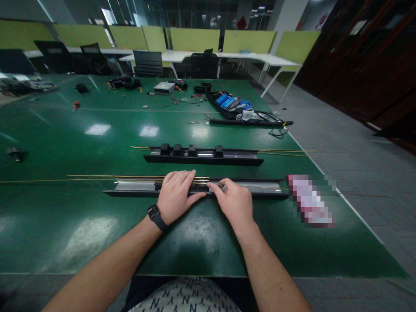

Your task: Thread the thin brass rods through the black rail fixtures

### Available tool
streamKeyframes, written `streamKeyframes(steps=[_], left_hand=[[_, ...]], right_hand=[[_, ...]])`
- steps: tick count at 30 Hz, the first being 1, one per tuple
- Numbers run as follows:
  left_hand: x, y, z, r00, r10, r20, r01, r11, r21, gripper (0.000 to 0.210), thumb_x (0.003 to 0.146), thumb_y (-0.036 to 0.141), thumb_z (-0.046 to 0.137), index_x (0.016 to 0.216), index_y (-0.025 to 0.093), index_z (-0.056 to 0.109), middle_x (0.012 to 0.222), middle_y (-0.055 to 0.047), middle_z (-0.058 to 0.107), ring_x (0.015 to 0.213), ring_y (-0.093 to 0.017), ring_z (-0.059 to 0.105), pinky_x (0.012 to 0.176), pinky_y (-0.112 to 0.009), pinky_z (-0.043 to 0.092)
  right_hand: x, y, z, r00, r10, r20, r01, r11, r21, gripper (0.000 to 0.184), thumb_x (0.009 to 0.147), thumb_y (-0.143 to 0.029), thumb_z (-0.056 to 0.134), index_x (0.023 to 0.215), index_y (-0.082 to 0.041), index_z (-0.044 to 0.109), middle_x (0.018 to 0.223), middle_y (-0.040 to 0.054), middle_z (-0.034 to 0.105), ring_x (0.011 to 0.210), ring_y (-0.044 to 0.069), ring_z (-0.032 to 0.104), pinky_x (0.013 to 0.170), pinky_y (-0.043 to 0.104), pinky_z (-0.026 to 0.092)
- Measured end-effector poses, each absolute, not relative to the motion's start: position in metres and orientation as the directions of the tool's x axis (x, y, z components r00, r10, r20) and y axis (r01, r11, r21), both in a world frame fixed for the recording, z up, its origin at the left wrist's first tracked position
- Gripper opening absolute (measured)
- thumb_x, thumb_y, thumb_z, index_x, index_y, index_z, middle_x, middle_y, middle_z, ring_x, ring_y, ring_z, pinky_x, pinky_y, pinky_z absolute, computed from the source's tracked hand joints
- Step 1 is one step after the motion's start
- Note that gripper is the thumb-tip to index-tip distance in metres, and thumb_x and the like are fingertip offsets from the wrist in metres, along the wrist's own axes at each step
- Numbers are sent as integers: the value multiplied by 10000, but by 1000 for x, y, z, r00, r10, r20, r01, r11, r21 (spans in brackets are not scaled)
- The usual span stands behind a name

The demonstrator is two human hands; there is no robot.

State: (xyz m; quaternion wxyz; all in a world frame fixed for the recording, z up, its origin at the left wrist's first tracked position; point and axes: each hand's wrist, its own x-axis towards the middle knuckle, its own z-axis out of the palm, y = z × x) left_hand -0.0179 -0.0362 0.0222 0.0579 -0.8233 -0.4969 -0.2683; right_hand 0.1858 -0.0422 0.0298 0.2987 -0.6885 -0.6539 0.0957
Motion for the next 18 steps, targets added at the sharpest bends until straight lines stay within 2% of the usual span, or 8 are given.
streamKeyframes(steps=[11, 18], left_hand=[[-19, -36, 21, 366, 790, 491, 850, -499, 170, 663, 911, 614, 642, 1363, 134, 576, 1254, -154, 683, 1169, -310, 617, 1075, -475, 418], [-18, -36, 20, 360, 790, 496, 854, -494, 166, 678, 905, 620, 648, 1357, 119, 576, 1250, -148, 686, 1171, -303, 615, 1072, -470, 417]], right_hand=[[202, -44, 37, 157, 956, 247, 876, -19, -481, 613, 839, -804, 568, 864, -238, 802, 649, 52, 722, 623, 238, 680, 640, 334, 426], [195, -48, 33, 137, 954, 268, 886, 3, -464, 580, 813, -767, 644, 1029, -244, 773, 622, 24, 702, 615, 233, 681, 646, 324, 441]])
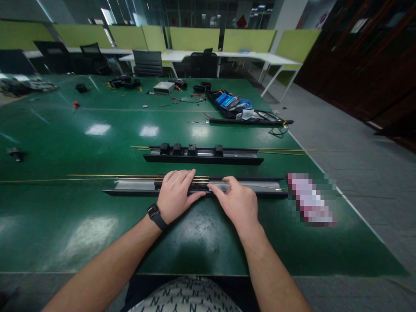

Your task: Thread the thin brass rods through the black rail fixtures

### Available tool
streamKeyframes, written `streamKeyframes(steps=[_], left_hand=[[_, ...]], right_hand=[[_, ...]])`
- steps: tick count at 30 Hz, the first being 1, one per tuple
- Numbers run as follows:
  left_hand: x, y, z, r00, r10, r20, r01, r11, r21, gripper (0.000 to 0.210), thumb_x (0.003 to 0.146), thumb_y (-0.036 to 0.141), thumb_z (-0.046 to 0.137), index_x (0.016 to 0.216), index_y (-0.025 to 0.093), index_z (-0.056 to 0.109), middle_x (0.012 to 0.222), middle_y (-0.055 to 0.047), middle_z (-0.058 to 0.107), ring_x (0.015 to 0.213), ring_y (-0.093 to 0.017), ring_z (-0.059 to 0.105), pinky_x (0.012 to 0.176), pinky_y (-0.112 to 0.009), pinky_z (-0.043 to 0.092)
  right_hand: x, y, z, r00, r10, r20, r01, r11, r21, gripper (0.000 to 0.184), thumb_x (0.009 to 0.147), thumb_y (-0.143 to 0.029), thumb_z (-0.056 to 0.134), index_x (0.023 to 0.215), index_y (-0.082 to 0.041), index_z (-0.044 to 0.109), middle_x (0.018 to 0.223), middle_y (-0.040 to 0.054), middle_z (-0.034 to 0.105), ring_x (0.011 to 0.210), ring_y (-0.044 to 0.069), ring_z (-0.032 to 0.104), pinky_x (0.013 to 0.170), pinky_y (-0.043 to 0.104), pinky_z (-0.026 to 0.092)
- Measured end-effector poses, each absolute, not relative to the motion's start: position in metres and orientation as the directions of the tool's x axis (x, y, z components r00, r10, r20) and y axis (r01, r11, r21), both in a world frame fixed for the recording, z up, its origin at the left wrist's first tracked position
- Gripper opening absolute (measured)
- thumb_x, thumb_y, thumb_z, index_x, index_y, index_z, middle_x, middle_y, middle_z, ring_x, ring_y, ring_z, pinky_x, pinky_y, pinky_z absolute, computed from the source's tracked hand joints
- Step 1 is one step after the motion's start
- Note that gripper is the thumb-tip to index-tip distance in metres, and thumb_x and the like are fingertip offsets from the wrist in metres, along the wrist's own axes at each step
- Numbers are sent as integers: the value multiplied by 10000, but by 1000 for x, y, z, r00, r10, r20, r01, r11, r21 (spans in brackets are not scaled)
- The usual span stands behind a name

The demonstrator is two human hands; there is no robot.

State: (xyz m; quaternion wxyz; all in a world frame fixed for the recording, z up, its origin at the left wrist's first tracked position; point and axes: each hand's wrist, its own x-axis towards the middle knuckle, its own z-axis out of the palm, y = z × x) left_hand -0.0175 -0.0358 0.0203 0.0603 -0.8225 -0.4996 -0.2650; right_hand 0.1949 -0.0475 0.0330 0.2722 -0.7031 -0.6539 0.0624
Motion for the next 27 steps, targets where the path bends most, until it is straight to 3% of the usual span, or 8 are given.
streamKeyframes(steps=[7, 18, 27], left_hand=[[-18, -35, 18, 356, 785, 507, 849, -498, 175, 671, 916, 631, 625, 1365, 135, 574, 1262, -151, 684, 1183, -303, 617, 1077, -469, 413], [-19, -35, 21, 372, 784, 497, 851, -501, 155, 677, 913, 620, 635, 1363, 118, 573, 1244, -150, 686, 1153, -304, 619, 1073, -474, 423], [-18, -36, 22, 364, 787, 499, 851, -499, 167, 664, 910, 623, 640, 1352, 131, 582, 1247, -151, 690, 1161, -307, 627, 1057, -473, 424]], right_hand=[[188, -45, 33, 127, 967, 221, 840, 13, -542, 577, 882, -767, 542, 884, -242, 778, 654, 42, 715, 590, 210, 661, 608, 309, 414], [203, -44, 37, 151, 961, 230, 862, -15, -506, 603, 841, -802, 565, 834, -241, 786, 619, 35, 696, 585, 217, 651, 615, 322, 403], [197, -48, 37, 150, 958, 245, 847, 3, -531, 578, 800, -763, 654, 990, -231, 773, 585, 8, 668, 575, 210, 655, 613, 314, 428]])
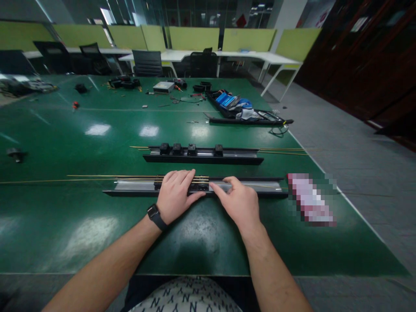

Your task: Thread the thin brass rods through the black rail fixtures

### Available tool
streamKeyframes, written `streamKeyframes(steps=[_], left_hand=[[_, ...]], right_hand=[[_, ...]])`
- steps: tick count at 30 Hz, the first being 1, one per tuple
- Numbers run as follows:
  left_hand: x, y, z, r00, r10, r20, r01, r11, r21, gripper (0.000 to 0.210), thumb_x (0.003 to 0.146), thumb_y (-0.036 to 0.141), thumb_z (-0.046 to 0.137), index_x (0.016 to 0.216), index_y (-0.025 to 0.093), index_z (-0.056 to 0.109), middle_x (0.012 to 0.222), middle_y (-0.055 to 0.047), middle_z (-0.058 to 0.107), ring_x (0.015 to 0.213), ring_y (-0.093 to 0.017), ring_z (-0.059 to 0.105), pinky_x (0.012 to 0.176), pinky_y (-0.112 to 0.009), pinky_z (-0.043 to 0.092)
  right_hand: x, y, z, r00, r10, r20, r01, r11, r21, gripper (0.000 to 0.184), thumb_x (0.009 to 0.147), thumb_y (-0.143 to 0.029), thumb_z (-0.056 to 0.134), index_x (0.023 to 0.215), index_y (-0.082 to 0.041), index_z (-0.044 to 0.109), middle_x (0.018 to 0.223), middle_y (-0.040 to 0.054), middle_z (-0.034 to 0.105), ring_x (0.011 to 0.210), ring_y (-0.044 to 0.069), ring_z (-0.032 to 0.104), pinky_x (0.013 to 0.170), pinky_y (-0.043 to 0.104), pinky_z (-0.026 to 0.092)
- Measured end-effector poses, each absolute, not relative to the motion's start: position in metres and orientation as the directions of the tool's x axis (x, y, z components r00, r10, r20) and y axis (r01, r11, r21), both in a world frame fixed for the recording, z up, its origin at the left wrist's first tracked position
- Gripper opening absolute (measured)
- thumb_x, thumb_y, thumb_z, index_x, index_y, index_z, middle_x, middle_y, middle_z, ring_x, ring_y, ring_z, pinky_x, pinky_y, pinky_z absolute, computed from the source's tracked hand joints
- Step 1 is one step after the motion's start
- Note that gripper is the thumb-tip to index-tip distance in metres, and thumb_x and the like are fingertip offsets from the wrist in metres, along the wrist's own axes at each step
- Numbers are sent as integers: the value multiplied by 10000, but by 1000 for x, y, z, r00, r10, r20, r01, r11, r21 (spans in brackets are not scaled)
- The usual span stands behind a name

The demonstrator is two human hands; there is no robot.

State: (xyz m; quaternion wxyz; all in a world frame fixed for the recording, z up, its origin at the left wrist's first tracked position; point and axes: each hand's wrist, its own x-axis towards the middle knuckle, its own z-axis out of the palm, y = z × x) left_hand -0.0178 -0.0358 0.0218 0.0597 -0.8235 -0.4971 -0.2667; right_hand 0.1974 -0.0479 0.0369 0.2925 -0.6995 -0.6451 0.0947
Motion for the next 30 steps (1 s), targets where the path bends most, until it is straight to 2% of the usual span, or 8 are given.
streamKeyframes(steps=[11, 19, 25, 30], left_hand=[[-19, -35, 20, 370, 786, 495, 849, -502, 162, 681, 915, 630, 627, 1367, 124, 570, 1252, -150, 685, 1157, -307, 618, 1066, -469, 418], [-19, -36, 21, 369, 787, 494, 852, -499, 159, 678, 913, 625, 633, 1363, 122, 571, 1253, -154, 683, 1166, -309, 617, 1071, -470, 417], [-18, -36, 21, 366, 790, 492, 855, -494, 158, 680, 908, 629, 639, 1353, 118, 576, 1244, -144, 688, 1166, -304, 616, 1065, -469, 417], [-18, -36, 21, 364, 791, 491, 855, -493, 161, 679, 909, 629, 639, 1353, 120, 577, 1238, -142, 690, 1162, -301, 620, 1062, -464, 418]], right_hand=[[194, -44, 34, 140, 961, 238, 866, -3, -501, 594, 842, -811, 560, 760, -243, 714, 598, 32, 672, 547, 198, 612, 590, 306, 373], [208, -44, 35, 142, 964, 225, 884, -21, -467, 582, 826, -807, 584, 771, -246, 727, 558, 23, 651, 570, 220, 638, 599, 318, 382], [198, -45, 35, 123, 967, 222, 854, 11, -521, 561, 806, -757, 655, 982, -233, 755, 561, 0, 653, 562, 212, 649, 599, 310, 414], [190, -45, 34, 119, 957, 263, 860, 33, -509, 584, 853, -783, 573, 893, -238, 778, 624, 33, 701, 569, 209, 650, 607, 309, 415]])
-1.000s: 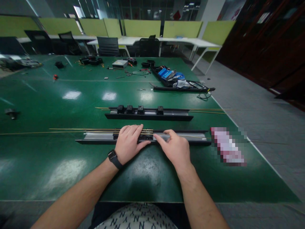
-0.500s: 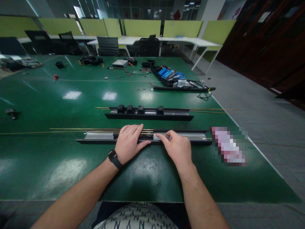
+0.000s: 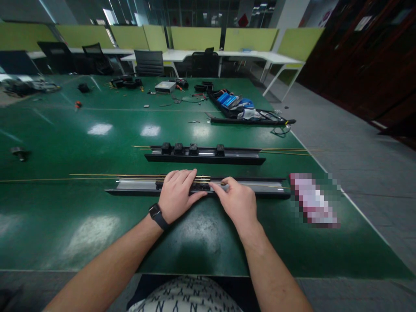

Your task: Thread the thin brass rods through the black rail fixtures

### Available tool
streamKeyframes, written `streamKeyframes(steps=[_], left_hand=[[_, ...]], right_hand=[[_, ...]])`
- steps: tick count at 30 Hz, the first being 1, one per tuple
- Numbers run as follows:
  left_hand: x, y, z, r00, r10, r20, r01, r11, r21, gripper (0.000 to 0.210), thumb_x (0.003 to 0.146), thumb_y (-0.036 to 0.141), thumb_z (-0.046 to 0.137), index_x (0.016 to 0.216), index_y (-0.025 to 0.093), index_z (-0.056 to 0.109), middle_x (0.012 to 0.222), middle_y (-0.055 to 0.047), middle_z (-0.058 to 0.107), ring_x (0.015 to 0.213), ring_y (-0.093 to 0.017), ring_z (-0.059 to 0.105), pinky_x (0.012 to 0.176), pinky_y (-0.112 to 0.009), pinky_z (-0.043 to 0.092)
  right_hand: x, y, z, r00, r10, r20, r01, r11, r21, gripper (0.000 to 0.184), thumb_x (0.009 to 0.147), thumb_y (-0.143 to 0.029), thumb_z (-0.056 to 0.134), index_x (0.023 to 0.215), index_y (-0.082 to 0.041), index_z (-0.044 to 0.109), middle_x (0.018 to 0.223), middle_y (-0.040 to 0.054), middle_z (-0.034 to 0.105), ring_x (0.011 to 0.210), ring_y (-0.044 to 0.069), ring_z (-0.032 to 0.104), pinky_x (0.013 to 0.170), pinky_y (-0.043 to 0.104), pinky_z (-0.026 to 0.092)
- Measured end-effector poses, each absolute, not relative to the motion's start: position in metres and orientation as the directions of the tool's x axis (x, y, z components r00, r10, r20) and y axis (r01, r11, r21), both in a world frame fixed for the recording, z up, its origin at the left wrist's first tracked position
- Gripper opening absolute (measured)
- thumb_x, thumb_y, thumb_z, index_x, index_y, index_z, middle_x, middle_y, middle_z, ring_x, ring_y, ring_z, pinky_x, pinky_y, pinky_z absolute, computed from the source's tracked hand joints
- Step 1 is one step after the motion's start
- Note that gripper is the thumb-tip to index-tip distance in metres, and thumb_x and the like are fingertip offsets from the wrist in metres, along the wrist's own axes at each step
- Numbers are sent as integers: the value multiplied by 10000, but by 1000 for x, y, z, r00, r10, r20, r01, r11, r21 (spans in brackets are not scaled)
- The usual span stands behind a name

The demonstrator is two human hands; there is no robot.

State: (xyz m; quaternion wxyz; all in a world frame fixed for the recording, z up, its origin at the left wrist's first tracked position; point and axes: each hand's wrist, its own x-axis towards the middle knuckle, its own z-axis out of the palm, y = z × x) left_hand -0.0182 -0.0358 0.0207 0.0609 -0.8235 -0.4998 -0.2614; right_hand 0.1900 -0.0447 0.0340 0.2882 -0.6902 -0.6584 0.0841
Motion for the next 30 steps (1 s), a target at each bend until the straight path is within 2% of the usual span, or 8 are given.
streamKeyframes(steps=[7, 15, 22, 30], left_hand=[[-18, -35, 22, 367, 787, 496, 854, -497, 155, 675, 909, 624, 640, 1358, 125, 577, 1241, -146, 689, 1156, -308, 621, 1072, -463, 416], [-19, -35, 21, 365, 787, 497, 852, -497, 163, 689, 906, 628, 641, 1366, 120, 568, 1242, -148, 684, 1156, -303, 617, 1072, -472, 421], [-18, -36, 21, 356, 790, 500, 853, -493, 170, 662, 905, 610, 655, 1355, 131, 578, 1235, -147, 689, 1164, -305, 621, 1064, -469, 421], [-18, -36, 20, 362, 785, 503, 851, -498, 166, 669, 905, 619, 649, 1350, 125, 582, 1228, -144, 689, 1153, -304, 620, 1056, -466, 423]], right_hand=[[195, -44, 37, 130, 954, 272, 898, 3, -441, 593, 866, -782, 555, 852, -241, 798, 667, 56, 732, 610, 230, 675, 627, 325, 411], [211, -44, 39, 174, 959, 225, 890, -56, -452, 559, 807, -779, 632, 842, -243, 787, 624, 37, 704, 614, 236, 670, 619, 329, 417], [201, -45, 31, 157, 957, 243, 875, -20, -484, 594, 775, -764, 684, 1053, -244, 756, 603, 0, 680, 599, 221, 663, 632, 320, 431], [192, -44, 30, 137, 963, 232, 861, 0, -509, 560, 846, -778, 591, 856, -242, 753, 628, 26, 694, 580, 206, 638, 607, 310, 393]])
